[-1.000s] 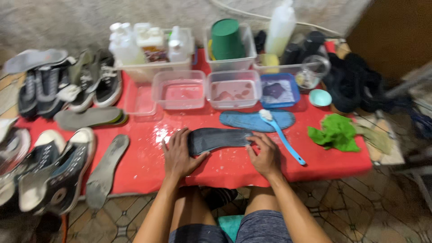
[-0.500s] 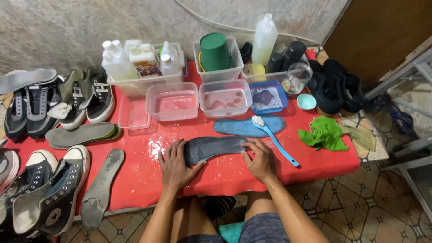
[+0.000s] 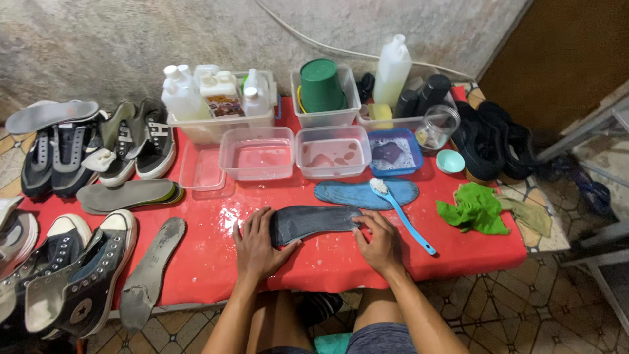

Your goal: The person scrubs two black shoe insoles with a blue toothbrush on a red table. They hold one insole steady with the left hand while brushing the other with the right hand, then flip and reposition them to clean different areas.

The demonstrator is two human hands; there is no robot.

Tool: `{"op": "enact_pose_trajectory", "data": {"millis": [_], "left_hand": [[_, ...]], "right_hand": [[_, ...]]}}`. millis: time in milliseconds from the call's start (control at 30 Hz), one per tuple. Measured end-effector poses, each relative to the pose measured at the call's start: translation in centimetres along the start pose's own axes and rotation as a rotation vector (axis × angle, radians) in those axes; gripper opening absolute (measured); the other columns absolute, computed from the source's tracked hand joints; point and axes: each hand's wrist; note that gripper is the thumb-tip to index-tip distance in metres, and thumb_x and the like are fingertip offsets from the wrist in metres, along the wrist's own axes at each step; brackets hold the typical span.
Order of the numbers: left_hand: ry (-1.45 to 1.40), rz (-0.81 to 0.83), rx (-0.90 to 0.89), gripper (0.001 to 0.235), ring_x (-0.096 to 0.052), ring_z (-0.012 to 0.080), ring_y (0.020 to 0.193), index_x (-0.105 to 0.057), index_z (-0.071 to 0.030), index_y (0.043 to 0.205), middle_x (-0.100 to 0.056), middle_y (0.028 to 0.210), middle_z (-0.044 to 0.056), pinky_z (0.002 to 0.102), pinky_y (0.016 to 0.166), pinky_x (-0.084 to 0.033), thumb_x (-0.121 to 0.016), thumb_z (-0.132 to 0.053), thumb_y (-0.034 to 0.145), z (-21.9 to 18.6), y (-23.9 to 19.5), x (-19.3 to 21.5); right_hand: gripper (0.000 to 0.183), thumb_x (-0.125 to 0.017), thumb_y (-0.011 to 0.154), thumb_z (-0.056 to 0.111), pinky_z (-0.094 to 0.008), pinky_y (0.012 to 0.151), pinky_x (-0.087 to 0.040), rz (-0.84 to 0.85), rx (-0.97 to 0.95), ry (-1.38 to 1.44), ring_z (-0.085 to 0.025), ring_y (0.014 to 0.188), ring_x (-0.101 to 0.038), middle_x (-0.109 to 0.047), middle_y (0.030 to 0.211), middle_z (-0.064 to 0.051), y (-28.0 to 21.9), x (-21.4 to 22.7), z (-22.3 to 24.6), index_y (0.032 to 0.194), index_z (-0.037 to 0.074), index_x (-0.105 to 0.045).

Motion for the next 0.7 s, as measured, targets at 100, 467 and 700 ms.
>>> {"op": "enact_pose_trajectory", "data": {"millis": [100, 467, 700], "left_hand": [[-0.006, -0.005, -0.007, 0.092, -0.045, 0.027, 0.14, -0.053, -0.023, 0.142, -0.053, 0.148, -0.001, 0.064, 0.118, -0.02, -0.079, -0.07, 0.068, 0.5, -0.1, -0.2], [0.095, -0.059, -0.038, 0.09, -0.048, 0.0239, 0.137, -0.053, -0.023, 0.139, -0.052, 0.148, -0.004, 0.062, 0.114, -0.027, -0.07, -0.077, 0.07, 0.4, -0.2, -0.6], [0.15, -0.127, -0.06, 0.091, -0.05, 0.0196, 0.133, -0.057, -0.021, 0.136, -0.055, 0.146, -0.005, 0.058, 0.114, -0.024, -0.065, -0.081, 0.068, 0.6, -0.1, -1.0]], "right_hand": [[0.024, -0.078, 0.081, 0.013, -0.036, 0.072, -0.064, 0.008, -0.028, 0.051, -0.034, 0.091, -0.073, -0.072, 0.11, -0.012, 0.0, 0.6, 0.9, 0.105, 0.016, -0.077], [0.021, -0.073, 0.085, 0.019, -0.044, 0.083, -0.056, 0.002, -0.025, 0.03, -0.03, 0.099, -0.069, -0.07, 0.115, -0.008, -0.4, 0.2, 0.6, 0.106, 0.016, -0.075], [0.021, -0.069, 0.087, 0.017, -0.044, 0.087, -0.055, 0.018, -0.02, 0.046, -0.03, 0.113, -0.067, -0.07, 0.114, -0.007, -0.3, 0.4, 0.9, 0.107, 0.012, -0.074]]}}
Point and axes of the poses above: each hand's wrist, its own y-axis towards the middle knuckle, its own x-axis out of the back of the hand, z = x × y
